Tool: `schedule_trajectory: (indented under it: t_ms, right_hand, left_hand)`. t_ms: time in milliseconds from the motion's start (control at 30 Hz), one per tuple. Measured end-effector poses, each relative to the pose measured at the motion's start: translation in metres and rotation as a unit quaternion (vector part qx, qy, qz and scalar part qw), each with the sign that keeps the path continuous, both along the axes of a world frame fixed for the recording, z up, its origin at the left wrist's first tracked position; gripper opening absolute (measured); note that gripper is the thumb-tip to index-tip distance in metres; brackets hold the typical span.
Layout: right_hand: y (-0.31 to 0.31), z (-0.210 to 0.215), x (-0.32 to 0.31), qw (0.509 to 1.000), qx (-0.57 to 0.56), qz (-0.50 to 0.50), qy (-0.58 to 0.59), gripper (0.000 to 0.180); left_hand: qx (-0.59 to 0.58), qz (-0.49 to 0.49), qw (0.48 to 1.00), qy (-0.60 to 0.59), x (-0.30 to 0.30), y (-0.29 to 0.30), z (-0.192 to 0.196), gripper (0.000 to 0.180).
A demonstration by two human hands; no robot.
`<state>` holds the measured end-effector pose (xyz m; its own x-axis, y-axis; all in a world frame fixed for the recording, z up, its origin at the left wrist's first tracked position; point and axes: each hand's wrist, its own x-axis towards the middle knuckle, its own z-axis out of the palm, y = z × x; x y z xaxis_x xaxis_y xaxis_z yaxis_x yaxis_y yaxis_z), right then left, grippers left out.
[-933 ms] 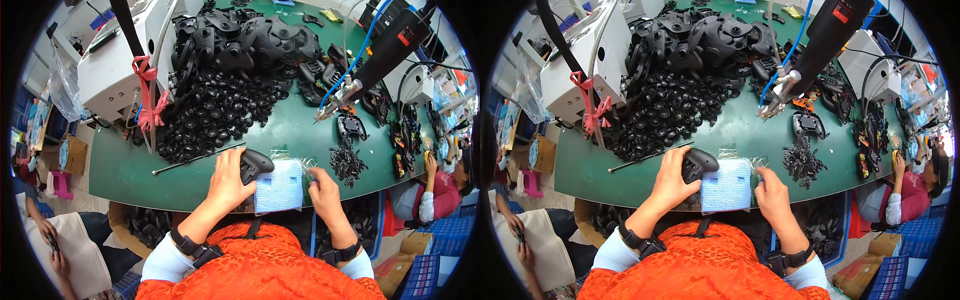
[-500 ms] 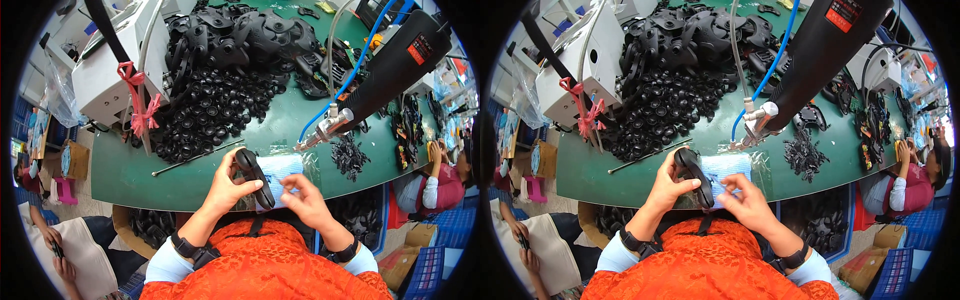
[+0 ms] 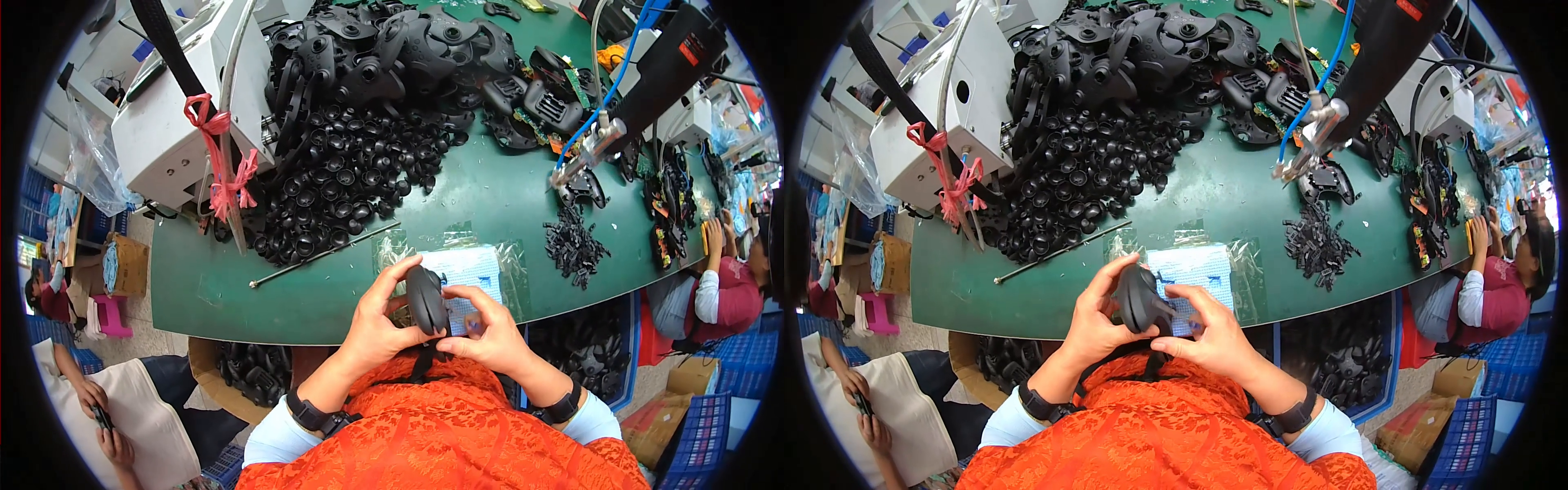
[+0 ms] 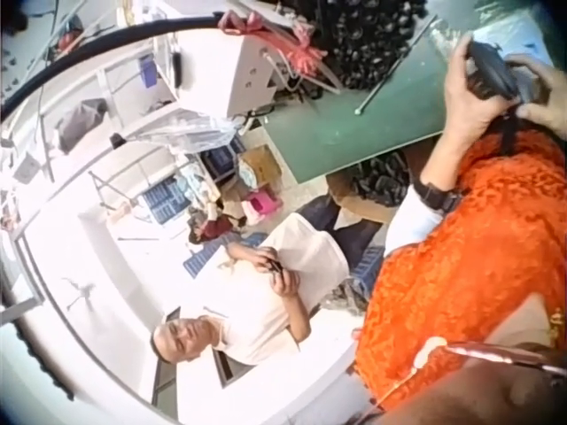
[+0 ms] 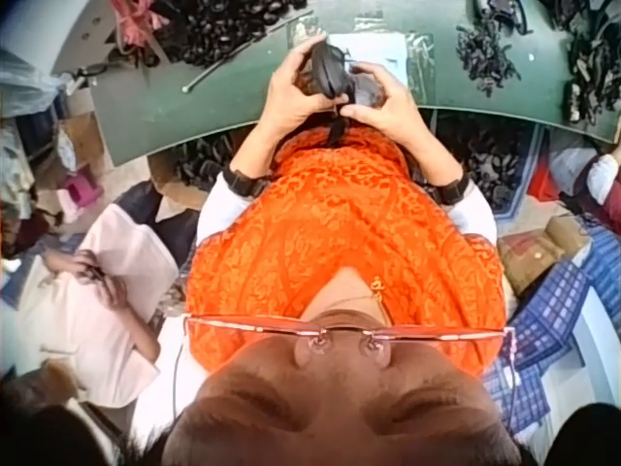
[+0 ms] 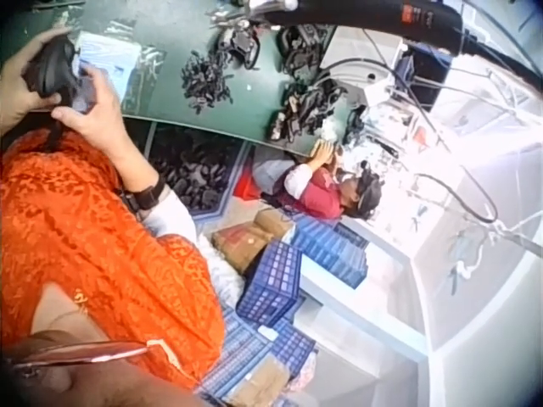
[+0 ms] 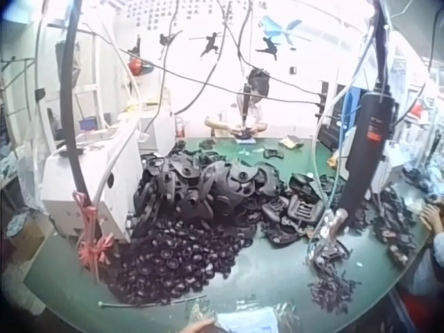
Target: Assembling the plastic shells and internal components of game controllers using a pneumatic screwdriver.
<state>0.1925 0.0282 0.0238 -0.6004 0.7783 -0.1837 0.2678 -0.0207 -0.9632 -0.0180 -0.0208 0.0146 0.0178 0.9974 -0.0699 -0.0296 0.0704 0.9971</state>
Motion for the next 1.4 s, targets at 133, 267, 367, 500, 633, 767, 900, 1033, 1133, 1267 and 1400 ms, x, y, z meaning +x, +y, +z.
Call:
schedule_trajectory:
  t_ms: [133, 267, 367, 500, 633, 767, 900, 1033, 1133, 1267, 1400]
  right_hand:
    - [0.003, 0.012, 0.002, 0.992, 0.127, -0.003, -0.002, 0.076]
    - [0.01, 0.023, 0.004, 0.965, 0.255, 0.024, 0.053, 0.074]
    - [0.013, 0.024, 0.002, 0.94, 0.336, 0.046, 0.031, 0.069]
    - [0.015, 0.029, 0.004, 0.888, 0.454, 0.077, -0.008, 0.068]
    - [0.017, 0.026, 0.002, 0.873, 0.485, 0.05, 0.035, 0.063]
    - [0.018, 0.026, 0.002, 0.882, 0.468, 0.036, 0.038, 0.062]
    - [0.016, 0.025, -0.002, 0.901, 0.431, 0.017, 0.041, 0.062]
    - [0.018, 0.021, -0.01, 0.906, 0.418, -0.003, 0.066, 0.06]
    - [0.019, 0.028, 0.0, 0.94, 0.335, -0.045, 0.046, 0.057]
    - [0.026, 0.016, 0.016, 0.953, 0.229, -0.187, -0.067, 0.031]
    - [0.044, -0.006, 0.042, 0.906, 0.331, -0.155, -0.213, 0.028]
  left_hand:
    - [0.044, 0.007, 0.992, 0.116, -0.001, 0.001, 0.02, 0.088]
    - [0.102, -0.004, 0.975, 0.196, -0.003, 0.002, 0.026, 0.089]
    - [0.13, -0.014, 0.966, 0.222, -0.005, 0.001, 0.029, 0.089]
    - [0.155, -0.03, 0.957, 0.243, -0.007, 0.003, 0.029, 0.086]
    - [0.143, -0.033, 0.967, 0.207, -0.006, 0.003, 0.028, 0.086]
    - [0.116, -0.035, 0.978, 0.17, -0.007, 0.003, 0.027, 0.085]
    - [0.095, -0.034, 0.986, 0.136, -0.004, 0.005, 0.027, 0.081]
    - [0.064, -0.007, 0.993, 0.103, 0.002, 0.004, 0.025, 0.077]
    - [-0.047, 0.027, 0.996, -0.07, -0.003, 0.003, 0.025, 0.079]
    - [-0.153, 0.008, 0.887, -0.435, -0.015, 0.003, -0.003, 0.084]
    - [-0.163, -0.038, 0.82, -0.547, -0.02, 0.0, -0.023, 0.085]
